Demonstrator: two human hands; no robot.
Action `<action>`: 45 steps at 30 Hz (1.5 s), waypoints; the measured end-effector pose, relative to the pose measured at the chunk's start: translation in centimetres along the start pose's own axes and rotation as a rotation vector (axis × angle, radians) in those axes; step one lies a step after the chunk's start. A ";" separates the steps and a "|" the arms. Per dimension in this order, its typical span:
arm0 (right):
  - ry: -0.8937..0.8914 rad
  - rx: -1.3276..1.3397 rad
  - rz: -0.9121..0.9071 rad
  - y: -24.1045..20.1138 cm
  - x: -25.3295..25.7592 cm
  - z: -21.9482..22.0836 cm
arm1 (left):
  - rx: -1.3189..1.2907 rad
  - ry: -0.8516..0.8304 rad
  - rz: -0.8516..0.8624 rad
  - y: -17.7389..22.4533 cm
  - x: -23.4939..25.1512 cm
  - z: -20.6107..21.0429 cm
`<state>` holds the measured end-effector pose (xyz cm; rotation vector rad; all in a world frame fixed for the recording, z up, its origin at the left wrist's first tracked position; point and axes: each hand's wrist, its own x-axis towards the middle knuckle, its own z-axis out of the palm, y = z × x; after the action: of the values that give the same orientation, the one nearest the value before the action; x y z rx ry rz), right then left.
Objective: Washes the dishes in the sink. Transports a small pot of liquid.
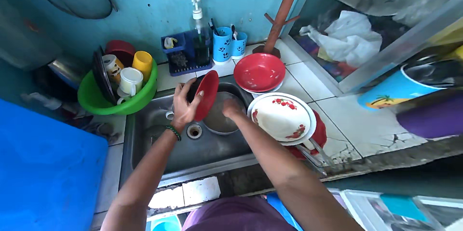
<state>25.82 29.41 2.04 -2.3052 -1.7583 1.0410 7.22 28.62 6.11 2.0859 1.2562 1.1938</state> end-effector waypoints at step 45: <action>0.337 0.775 0.201 0.7 3.1 5.2 | -0.010 -0.124 -0.562 1.8 1.2 -0.4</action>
<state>23.98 30.10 -3.69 -1.9967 -0.8034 1.0302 8.05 28.72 8.16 1.6028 1.6211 0.8000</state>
